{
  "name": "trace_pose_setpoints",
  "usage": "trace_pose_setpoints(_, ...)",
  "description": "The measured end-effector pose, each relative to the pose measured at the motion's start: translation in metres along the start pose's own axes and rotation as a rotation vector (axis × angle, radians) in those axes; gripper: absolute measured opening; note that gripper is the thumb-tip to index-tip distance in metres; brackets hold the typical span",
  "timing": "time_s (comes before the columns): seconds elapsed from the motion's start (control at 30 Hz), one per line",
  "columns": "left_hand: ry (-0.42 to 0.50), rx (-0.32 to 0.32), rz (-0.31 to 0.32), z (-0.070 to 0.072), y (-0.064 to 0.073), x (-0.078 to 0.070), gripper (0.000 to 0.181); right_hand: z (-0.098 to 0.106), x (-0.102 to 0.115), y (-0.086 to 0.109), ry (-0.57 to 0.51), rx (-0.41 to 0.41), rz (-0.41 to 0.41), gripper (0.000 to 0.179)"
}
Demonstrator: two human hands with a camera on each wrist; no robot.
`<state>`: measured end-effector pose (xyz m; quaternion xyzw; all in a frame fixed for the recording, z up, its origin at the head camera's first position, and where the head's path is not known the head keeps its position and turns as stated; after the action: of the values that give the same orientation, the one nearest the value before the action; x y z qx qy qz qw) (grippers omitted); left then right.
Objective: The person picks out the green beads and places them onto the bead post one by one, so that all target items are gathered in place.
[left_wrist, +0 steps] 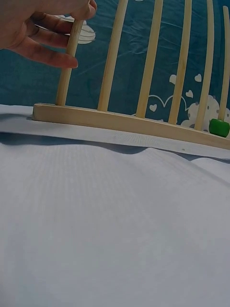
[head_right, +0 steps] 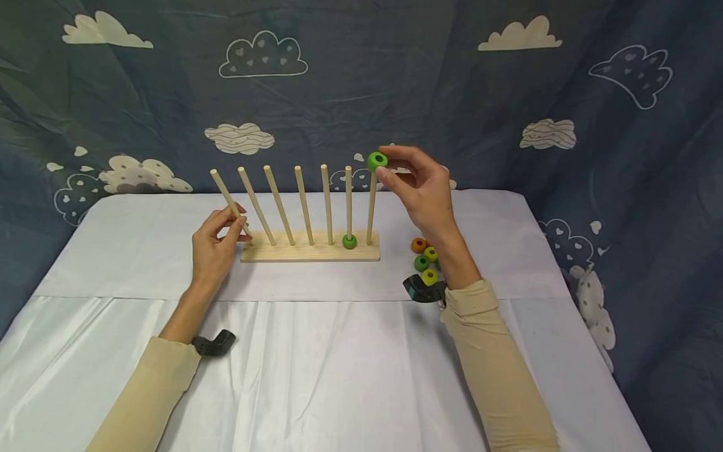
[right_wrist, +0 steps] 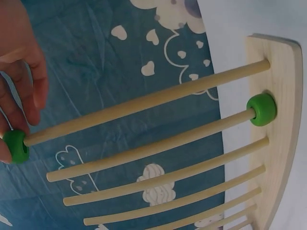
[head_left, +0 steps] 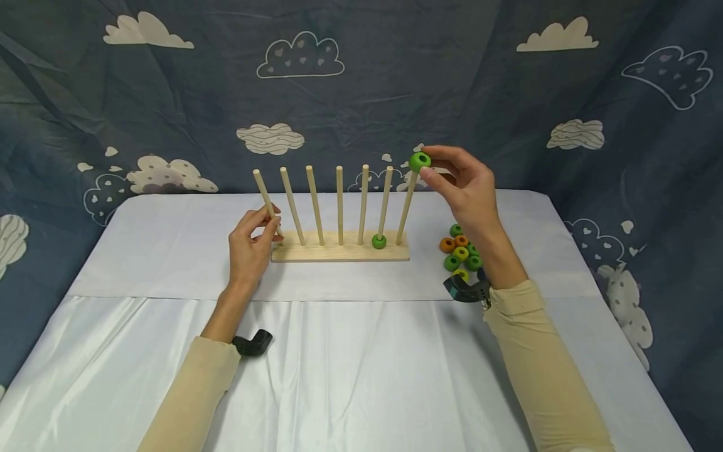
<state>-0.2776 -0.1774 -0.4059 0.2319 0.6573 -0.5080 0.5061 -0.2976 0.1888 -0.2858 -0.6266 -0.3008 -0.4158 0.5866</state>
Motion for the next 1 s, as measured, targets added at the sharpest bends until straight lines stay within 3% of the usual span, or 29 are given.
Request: trace_pose_setpoints(1.0, 0.019, 0.0, -0.005, 0.0, 0.0, 0.0, 0.02, -0.029, -0.005, -0.001, -0.02, 0.108, -0.057, 0.035)
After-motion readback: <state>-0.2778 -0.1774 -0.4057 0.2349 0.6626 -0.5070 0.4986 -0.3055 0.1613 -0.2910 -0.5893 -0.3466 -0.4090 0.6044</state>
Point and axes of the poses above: each hand's wrist, its own y-axis away from the middle knuckle, its own z-axis out of the back of the hand, x = y × z, the point moved 8 cm from there along -y, towards the middle knuckle, and after that the axes turned 12 degrees about -x, right-handed, at the moved point
